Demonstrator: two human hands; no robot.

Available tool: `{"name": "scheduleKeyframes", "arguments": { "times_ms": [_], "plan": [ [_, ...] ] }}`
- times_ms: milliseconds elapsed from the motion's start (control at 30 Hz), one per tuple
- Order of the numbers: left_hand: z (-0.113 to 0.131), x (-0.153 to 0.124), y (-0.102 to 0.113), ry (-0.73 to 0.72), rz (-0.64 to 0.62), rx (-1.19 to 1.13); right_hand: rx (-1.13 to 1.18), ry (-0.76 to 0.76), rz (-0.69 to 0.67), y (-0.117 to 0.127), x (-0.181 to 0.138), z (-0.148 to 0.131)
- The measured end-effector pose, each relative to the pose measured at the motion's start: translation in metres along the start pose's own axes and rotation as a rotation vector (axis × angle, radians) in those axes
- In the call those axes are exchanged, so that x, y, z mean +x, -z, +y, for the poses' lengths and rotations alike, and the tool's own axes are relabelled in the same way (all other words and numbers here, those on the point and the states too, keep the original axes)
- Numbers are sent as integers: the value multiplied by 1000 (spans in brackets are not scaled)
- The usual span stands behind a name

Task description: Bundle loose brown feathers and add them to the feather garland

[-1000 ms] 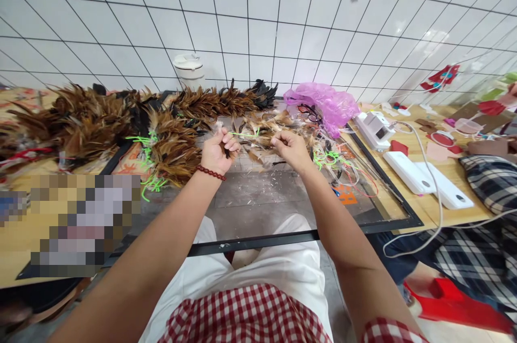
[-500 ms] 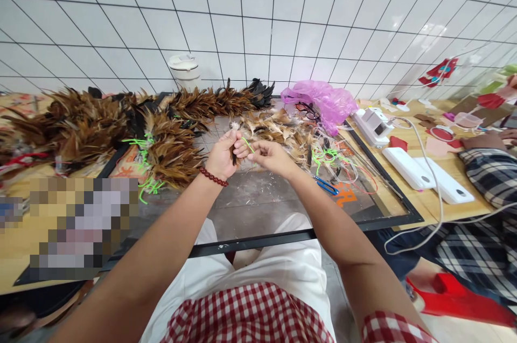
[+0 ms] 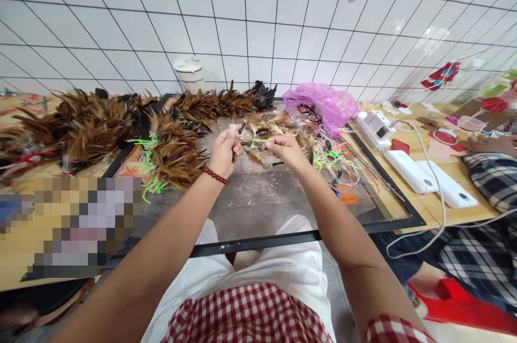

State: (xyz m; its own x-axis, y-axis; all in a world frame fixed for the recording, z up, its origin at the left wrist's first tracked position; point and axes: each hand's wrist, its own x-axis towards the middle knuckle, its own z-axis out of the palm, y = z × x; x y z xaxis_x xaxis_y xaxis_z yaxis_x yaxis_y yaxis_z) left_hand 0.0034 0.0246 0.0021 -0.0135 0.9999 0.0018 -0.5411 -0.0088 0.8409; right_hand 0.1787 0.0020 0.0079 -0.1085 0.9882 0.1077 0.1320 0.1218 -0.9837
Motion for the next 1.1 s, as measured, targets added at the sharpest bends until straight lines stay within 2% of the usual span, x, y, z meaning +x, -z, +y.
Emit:
{"name": "scheduleKeyframes", "arguments": {
  "times_ms": [100, 200, 333, 400, 467, 567, 633, 733, 867, 967, 1067, 1100],
  "plan": [
    [-1, -9, -6, 11, -198, 99, -12, 2, -16, -1, -1, 0],
    [-5, -14, -9, 3, -280, 259, -124, 49, 16, -3, 0, 3],
    [-12, -12, -8, 1, -250, 322, -433, 129, 4, 1, -2, -3],
    [-14, -10, -7, 22, -202, 259, -621, 189, 72, 15, -8, -16],
    [-15, -8, -6, 41, -148, 198, -827, 223, 204, 37, -19, -33],
    [-16, -4, -5, 66, -74, 117, -1083, 112, 221, 72, -47, -55],
    [-17, -3, -5, 88, -40, 75, -1277, -22, 114, 84, -69, -58],
    [-19, -4, -4, 123, -44, 21, -1475, -197, -80, 80, -97, -40],
    [-23, -4, 0, 149, -95, -38, -1654, -180, -49, 65, -115, -11],
    [-26, -2, 3, 136, -106, -42, -1574, -24, 55, 57, -116, -12],
    [-28, 0, 4, 110, -107, -35, -1142, 104, 186, 40, -101, -26],
    [-29, 1, 4, 93, -101, -29, -950, 120, 182, 30, -92, -30]
  ]
}}
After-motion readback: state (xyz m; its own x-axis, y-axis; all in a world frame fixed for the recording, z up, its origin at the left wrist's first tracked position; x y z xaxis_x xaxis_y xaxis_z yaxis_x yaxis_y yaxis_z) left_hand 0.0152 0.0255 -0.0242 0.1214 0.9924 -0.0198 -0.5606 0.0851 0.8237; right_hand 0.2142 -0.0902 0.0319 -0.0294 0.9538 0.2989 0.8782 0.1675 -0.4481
